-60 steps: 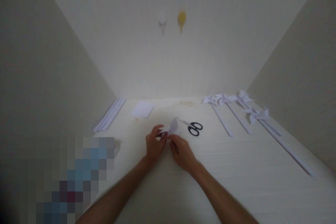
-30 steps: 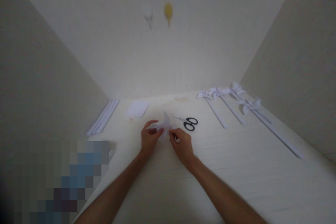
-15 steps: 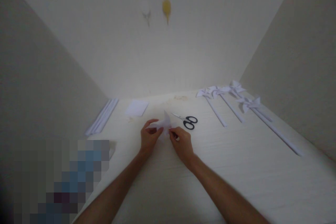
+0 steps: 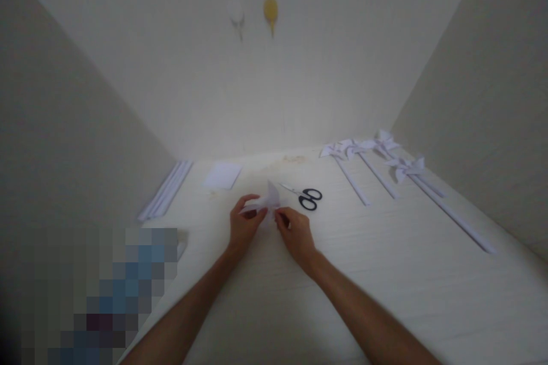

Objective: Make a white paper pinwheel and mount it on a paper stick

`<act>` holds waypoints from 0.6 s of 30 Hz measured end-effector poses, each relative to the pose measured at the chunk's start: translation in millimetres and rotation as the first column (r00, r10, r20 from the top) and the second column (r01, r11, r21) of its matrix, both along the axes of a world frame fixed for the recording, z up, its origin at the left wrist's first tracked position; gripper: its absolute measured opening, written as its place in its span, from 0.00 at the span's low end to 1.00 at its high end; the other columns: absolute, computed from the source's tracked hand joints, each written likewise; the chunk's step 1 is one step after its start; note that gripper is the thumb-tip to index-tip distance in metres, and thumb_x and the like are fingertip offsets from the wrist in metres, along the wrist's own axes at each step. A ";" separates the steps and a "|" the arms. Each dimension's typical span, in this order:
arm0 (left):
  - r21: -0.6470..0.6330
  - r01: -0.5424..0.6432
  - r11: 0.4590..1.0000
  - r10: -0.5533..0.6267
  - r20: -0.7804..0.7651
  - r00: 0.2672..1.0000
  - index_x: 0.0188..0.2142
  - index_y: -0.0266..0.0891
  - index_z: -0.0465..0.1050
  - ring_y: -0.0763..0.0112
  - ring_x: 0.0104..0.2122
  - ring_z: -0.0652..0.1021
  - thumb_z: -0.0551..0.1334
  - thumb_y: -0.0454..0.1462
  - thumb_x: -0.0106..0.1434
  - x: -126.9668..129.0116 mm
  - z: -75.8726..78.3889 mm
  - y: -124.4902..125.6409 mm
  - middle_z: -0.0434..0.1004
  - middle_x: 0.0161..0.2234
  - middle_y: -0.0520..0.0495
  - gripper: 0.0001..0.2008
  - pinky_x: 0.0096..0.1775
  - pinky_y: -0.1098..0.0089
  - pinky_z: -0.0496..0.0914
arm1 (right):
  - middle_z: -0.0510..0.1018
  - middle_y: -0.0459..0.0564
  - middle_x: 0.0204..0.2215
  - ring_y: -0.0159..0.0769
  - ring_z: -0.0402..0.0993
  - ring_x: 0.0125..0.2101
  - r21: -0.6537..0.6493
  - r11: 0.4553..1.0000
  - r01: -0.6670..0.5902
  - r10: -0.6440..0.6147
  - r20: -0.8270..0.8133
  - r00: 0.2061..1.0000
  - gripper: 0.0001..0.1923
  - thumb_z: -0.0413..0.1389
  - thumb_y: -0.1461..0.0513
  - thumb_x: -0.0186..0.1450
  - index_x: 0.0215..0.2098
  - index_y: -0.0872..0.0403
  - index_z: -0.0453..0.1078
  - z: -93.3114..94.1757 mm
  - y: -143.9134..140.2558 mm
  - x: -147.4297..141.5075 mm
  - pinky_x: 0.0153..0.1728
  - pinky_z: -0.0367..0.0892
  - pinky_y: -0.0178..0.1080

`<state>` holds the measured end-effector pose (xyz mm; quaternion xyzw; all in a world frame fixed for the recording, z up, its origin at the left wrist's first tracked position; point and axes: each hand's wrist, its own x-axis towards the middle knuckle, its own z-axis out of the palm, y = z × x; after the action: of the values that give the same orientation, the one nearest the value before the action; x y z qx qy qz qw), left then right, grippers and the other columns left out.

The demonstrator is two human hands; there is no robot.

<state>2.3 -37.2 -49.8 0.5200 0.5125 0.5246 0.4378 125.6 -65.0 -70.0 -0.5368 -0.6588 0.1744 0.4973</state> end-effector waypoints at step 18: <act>0.051 0.022 0.998 -0.020 -0.049 0.999 0.34 0.36 0.66 0.78 0.18 0.70 0.63 0.34 0.44 -1.2 -2.6 0.6 0.69 0.19 0.55 0.15 0.22 0.79 0.65 | 0.72 0.47 0.19 0.30 0.67 0.20 0.104 0.994 0.024 -0.029 0.049 0.998 0.06 0.50 0.66 0.57 0.26 0.56 0.69 -0.7 0.6 1.0 0.23 0.64 0.32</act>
<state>1.0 -36.5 -52.4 0.5491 0.5039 0.5202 0.4170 126.6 -64.5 -70.7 -0.5234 -0.6721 0.1197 0.5099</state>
